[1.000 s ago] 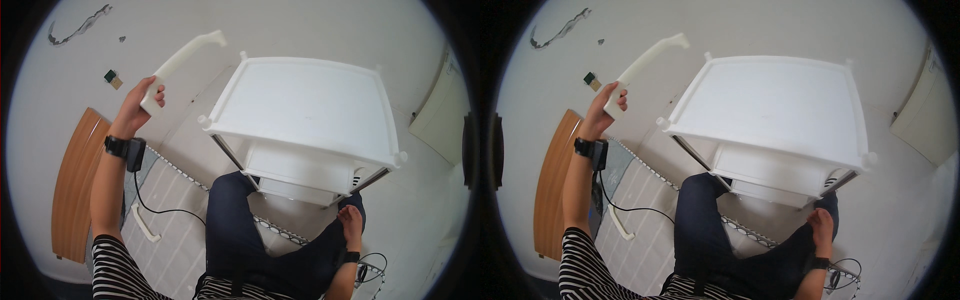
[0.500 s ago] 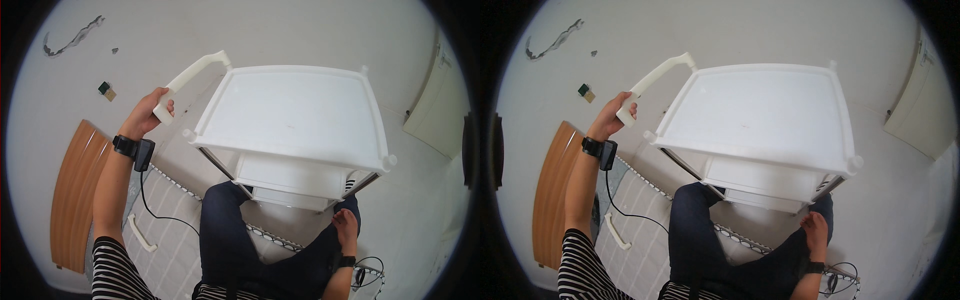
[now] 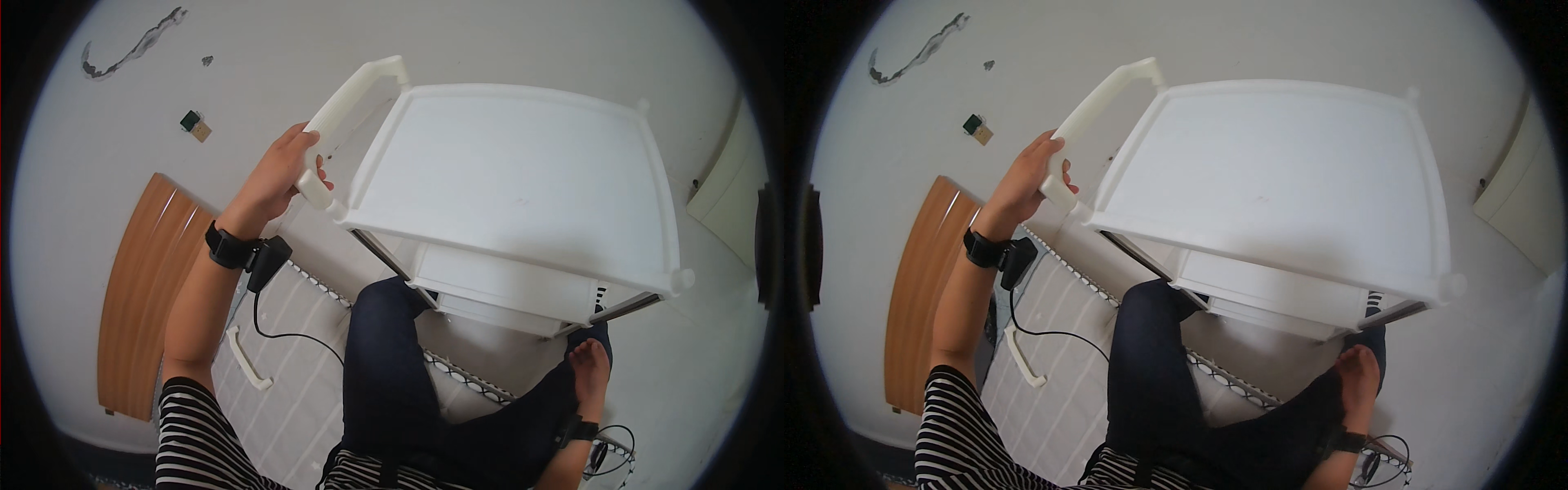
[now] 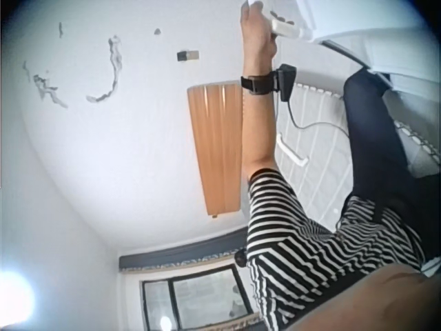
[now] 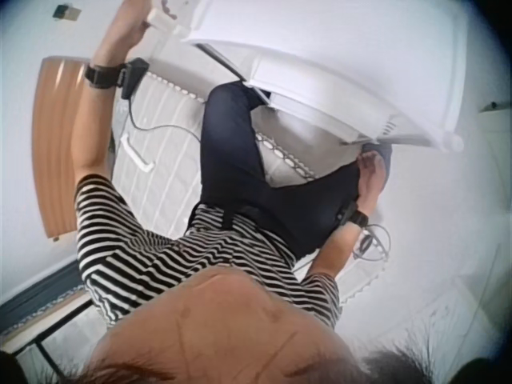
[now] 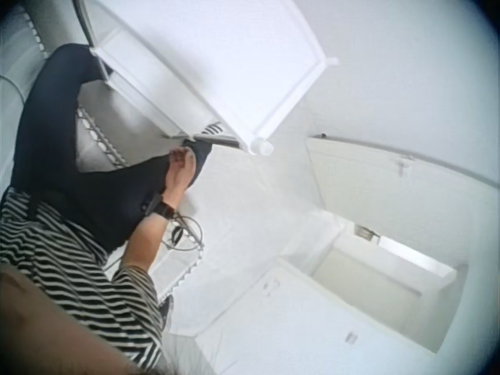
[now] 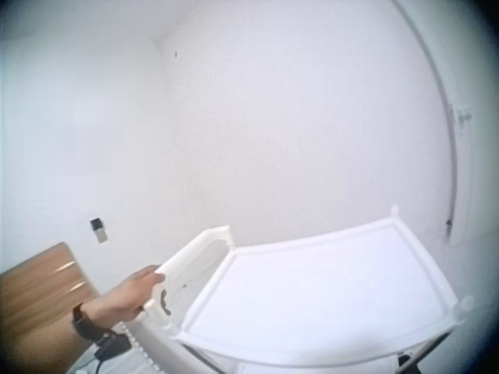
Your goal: Assemble a three-tier rolling storage cart by connecting metal tubes, shelves, and wheels.
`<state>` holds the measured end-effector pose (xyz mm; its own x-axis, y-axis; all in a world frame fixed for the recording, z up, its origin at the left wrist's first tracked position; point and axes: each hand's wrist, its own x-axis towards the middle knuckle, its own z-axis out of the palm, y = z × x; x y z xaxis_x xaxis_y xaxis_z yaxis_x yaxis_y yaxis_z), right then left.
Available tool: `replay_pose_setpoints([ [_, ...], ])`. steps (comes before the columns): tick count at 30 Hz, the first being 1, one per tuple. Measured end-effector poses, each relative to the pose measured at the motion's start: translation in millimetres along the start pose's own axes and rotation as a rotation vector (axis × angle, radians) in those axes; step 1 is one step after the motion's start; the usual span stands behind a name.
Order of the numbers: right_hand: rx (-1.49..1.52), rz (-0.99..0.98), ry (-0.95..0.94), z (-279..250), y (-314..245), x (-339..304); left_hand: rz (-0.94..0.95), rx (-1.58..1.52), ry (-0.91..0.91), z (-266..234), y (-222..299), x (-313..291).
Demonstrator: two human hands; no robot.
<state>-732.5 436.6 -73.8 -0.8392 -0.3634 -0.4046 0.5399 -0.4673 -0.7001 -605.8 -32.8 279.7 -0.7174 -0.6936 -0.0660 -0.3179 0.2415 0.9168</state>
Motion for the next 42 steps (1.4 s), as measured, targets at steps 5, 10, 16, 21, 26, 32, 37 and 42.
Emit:
replay_pose_setpoints([
  [5, 0.025, 0.019, -0.024, 0, -1, 1, 0.023, 0.011, 0.013, 7, 1, -8],
  [10, 0.005, 0.007, -0.007, -1, -2, 0, 0.047, 0.061, 0.096, 19, 3, -19],
  [16, 0.006, 0.027, -0.041, 4, -2, -1, 0.024, 0.023, 0.034, 17, 3, -18],
  [21, 0.016, -0.019, -0.044, 1, -4, -4, 0.117, 0.07, 0.068, 25, -13, -21],
  [26, 0.023, 0.011, -0.058, -8, 2, 6, 0.146, 0.085, 0.067, 27, -11, -33],
  [32, 0.055, 0.014, 0.01, -10, 4, -2, 0.04, -0.034, -0.006, 37, -4, -77],
  [37, 0.067, 0.001, 0.02, -16, 0, -4, 0.12, 0.076, -0.052, 36, -9, -111],
  [42, 0.071, -0.007, 0.025, -24, 0, 0, 0.209, 0.201, -0.039, 3, -19, -68],
])
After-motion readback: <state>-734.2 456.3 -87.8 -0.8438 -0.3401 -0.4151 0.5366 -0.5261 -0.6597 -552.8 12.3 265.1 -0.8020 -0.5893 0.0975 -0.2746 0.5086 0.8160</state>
